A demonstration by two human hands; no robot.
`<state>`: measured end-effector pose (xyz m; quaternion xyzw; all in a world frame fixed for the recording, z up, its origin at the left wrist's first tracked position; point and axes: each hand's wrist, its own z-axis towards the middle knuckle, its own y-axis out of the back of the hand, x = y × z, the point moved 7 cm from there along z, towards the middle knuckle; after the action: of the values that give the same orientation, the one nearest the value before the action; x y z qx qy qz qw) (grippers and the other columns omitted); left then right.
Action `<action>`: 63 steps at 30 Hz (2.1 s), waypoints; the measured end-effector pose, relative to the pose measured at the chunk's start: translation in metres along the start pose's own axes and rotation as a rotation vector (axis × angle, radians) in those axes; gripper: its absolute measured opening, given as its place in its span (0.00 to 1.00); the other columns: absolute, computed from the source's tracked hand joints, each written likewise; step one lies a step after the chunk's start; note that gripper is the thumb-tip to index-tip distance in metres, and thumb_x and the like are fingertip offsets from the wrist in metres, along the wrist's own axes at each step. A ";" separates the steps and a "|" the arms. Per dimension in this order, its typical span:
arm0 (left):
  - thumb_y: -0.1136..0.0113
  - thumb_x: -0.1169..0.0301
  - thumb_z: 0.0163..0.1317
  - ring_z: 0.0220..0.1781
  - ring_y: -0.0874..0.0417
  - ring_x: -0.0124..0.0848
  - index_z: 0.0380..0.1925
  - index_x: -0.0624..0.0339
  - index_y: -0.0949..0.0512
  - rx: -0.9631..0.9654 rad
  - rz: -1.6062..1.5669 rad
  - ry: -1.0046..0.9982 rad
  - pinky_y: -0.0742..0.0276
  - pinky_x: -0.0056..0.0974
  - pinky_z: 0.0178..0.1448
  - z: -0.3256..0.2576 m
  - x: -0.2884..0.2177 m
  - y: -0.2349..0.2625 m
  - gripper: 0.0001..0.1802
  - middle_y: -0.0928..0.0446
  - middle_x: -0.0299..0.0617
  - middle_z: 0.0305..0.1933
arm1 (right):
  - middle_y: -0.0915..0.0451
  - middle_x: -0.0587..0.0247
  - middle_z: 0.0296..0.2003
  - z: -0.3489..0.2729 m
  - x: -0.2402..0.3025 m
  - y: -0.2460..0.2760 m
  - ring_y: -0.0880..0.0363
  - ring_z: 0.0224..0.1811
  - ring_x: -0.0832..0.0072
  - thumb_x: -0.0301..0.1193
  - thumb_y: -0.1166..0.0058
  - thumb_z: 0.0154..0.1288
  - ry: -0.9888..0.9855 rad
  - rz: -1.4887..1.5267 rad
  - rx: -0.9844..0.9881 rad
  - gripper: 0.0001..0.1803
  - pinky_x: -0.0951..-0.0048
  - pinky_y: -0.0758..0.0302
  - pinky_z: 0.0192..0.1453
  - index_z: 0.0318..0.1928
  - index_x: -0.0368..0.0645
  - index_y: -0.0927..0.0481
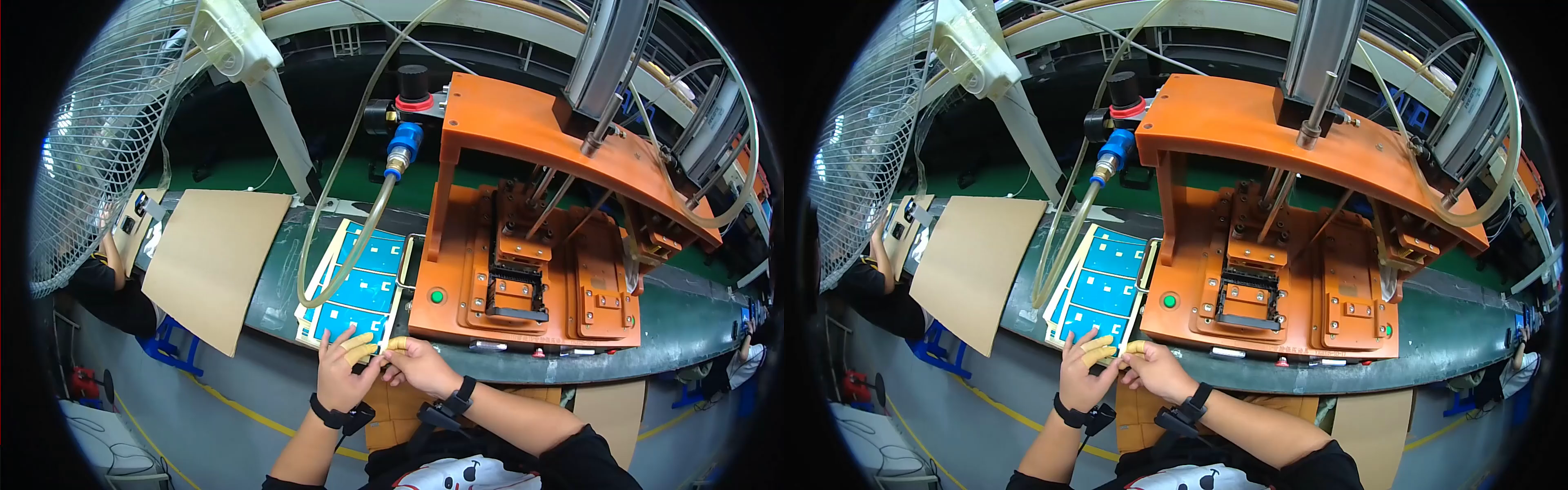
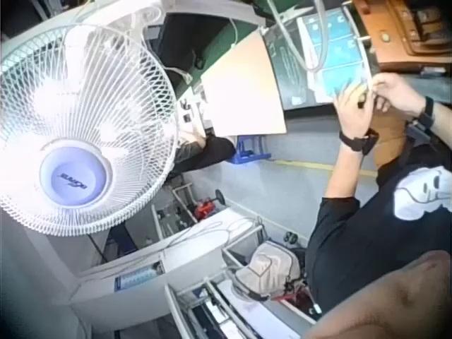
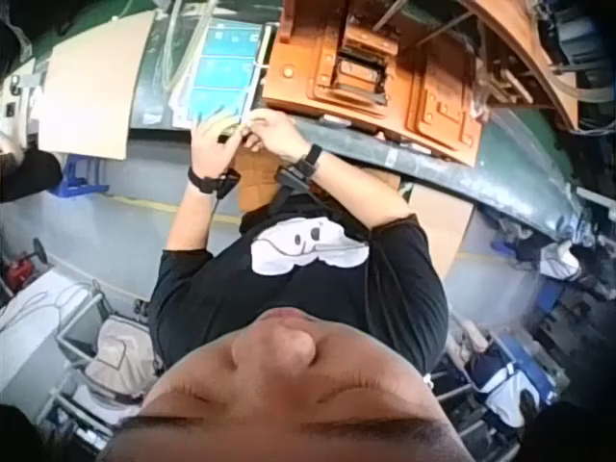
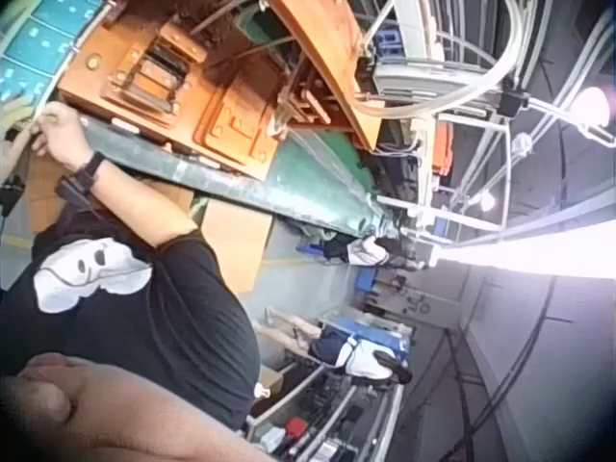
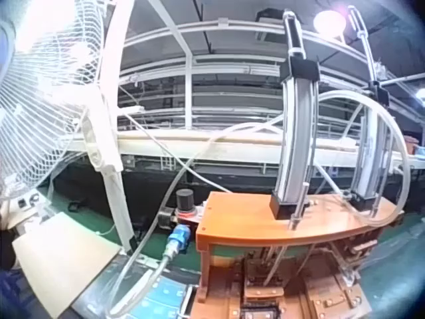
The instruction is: Assemble electronic circuit boards into plastic housings and use a pneumatic press to join the components together.
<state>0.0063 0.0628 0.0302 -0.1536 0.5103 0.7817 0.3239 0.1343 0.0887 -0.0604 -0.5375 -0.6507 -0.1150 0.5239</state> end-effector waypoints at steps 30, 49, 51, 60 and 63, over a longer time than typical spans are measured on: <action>0.40 0.79 0.63 0.30 0.24 0.16 0.37 0.66 0.23 0.125 -0.929 0.162 0.29 0.22 0.34 0.066 -0.041 -0.005 0.04 0.21 0.36 0.33 | 0.21 0.57 0.38 -0.218 0.218 0.045 0.22 0.46 0.61 0.20 0.43 0.45 1.202 -1.529 -0.682 0.20 0.66 0.22 0.50 0.44 0.34 0.18; 0.43 0.70 0.66 0.54 0.19 0.43 0.52 0.64 0.23 0.414 -0.351 -0.053 0.26 0.40 0.59 0.220 -0.144 -0.084 0.16 0.20 0.50 0.51 | 0.18 0.63 0.40 -0.476 0.052 0.402 0.19 0.43 0.73 0.31 0.52 0.74 1.112 0.463 -0.981 0.10 0.71 0.21 0.50 0.50 0.41 0.24; 0.43 0.69 0.66 0.57 0.20 0.41 0.53 0.59 0.24 0.453 -0.166 -0.026 0.25 0.39 0.60 0.230 -0.133 -0.092 0.16 0.20 0.47 0.54 | 0.18 0.63 0.40 -0.456 0.057 0.440 0.19 0.43 0.73 0.31 0.51 0.74 1.090 0.494 -0.973 0.10 0.72 0.21 0.51 0.50 0.41 0.24; 0.41 0.71 0.63 0.60 0.22 0.38 0.57 0.54 0.26 0.545 -0.020 -0.019 0.26 0.38 0.63 0.268 -0.077 -0.133 0.20 0.23 0.43 0.60 | 0.19 0.57 0.42 -0.303 0.125 0.568 0.20 0.46 0.69 0.28 0.48 0.71 1.040 0.759 -0.823 0.08 0.69 0.22 0.57 0.45 0.36 0.23; 0.41 0.71 0.64 0.59 0.22 0.38 0.56 0.54 0.26 0.549 -0.024 -0.030 0.26 0.38 0.63 0.265 -0.087 -0.133 0.20 0.23 0.43 0.59 | 0.21 0.53 0.49 -0.255 0.154 0.584 0.21 0.52 0.66 0.25 0.50 0.71 0.998 0.762 -0.796 0.11 0.66 0.24 0.61 0.49 0.34 0.24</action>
<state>0.1833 0.3064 0.1017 -0.0544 0.6965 0.6123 0.3701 0.7748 0.2273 -0.0698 -0.7589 -0.0129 -0.3831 0.5264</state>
